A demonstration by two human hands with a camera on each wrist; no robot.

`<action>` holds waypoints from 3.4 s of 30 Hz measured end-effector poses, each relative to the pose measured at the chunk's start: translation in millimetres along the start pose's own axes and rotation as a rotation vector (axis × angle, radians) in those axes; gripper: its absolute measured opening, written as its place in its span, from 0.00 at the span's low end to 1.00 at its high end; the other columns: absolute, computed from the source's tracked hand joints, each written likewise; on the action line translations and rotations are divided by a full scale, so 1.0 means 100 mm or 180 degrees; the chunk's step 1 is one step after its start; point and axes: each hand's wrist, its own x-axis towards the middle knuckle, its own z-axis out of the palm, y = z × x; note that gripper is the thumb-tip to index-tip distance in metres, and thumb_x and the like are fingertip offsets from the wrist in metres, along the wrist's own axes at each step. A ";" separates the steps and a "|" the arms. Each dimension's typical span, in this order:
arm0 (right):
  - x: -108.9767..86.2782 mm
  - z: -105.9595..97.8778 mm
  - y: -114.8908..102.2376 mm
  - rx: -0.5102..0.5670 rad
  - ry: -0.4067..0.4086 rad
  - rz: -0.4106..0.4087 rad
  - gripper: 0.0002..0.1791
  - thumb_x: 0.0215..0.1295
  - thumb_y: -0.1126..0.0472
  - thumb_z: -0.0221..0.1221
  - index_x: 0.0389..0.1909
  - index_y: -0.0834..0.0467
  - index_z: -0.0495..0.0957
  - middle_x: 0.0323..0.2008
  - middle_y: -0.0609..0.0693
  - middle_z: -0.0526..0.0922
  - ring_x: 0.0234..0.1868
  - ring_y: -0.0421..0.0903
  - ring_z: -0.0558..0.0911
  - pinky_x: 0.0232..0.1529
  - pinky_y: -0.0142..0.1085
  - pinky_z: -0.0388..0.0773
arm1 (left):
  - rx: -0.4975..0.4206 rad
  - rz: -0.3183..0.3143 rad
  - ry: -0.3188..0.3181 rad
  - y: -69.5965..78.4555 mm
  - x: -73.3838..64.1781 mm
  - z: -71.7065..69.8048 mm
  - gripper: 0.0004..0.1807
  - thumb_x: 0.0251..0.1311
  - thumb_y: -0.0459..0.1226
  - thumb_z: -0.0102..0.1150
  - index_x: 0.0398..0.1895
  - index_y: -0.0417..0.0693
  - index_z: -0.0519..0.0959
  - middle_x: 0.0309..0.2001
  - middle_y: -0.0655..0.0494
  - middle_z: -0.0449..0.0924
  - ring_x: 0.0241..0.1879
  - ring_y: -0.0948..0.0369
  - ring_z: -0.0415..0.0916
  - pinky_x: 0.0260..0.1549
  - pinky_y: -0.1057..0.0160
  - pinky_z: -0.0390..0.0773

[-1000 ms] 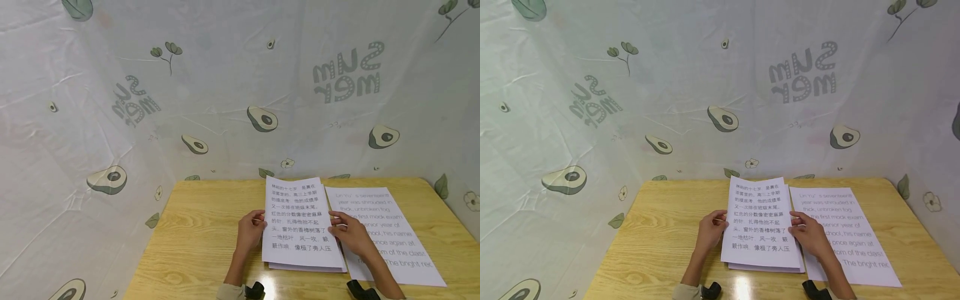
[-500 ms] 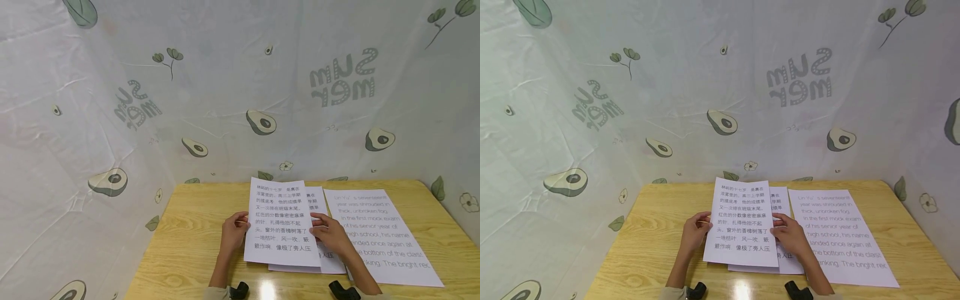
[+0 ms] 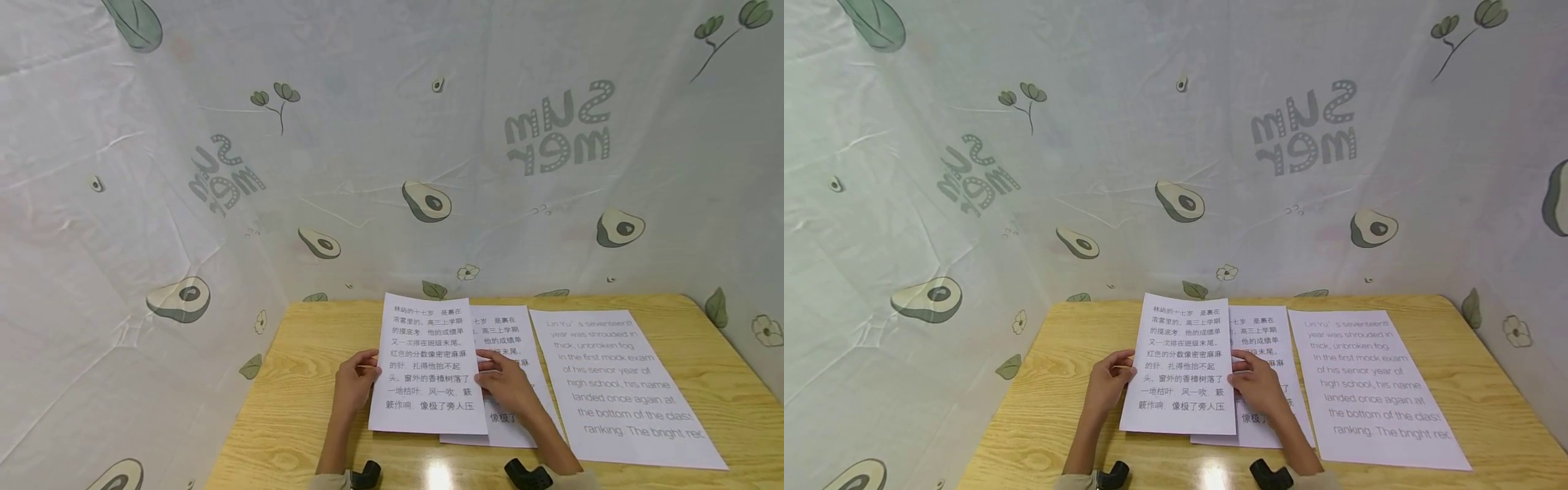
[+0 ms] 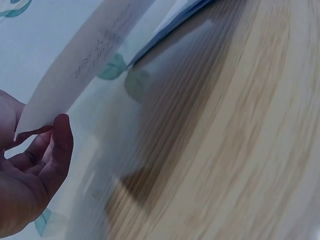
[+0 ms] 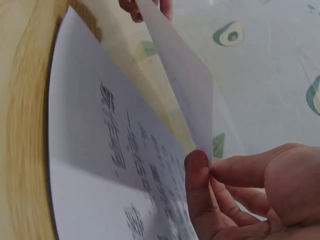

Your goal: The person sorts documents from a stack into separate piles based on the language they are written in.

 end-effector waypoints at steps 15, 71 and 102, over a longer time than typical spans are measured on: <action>0.11 0.41 -0.09 0.0123 0.0101 -0.0061 0.29 0.68 0.70 0.65 0.70 0.66 0.77 0.53 0.63 0.85 0.46 0.51 0.90 0.41 0.39 0.90 | 0.0078 -0.0133 0.0115 -0.22 0.03 -0.38 0.19 0.65 0.25 0.66 0.59 0.37 0.86 0.45 0.42 0.86 0.40 0.57 0.86 0.34 0.71 0.82; 0.01 0.38 -0.05 -0.0158 0.0280 -0.0158 0.19 0.70 0.62 0.69 0.58 0.67 0.85 0.42 0.54 0.89 0.38 0.45 0.89 0.35 0.35 0.89 | 0.0362 -0.0116 0.0039 -0.14 -0.05 -0.50 0.20 0.69 0.35 0.70 0.60 0.36 0.85 0.43 0.47 0.87 0.35 0.61 0.82 0.29 0.68 0.84; -0.20 -0.98 0.24 -0.0757 0.0469 0.0275 0.33 0.77 0.52 0.64 0.73 0.69 0.73 0.58 0.64 0.85 0.38 0.38 0.88 0.39 0.30 0.86 | -0.0197 -0.0076 -0.0475 0.33 0.02 0.88 0.21 0.69 0.39 0.69 0.62 0.40 0.84 0.40 0.52 0.87 0.29 0.64 0.83 0.27 0.67 0.86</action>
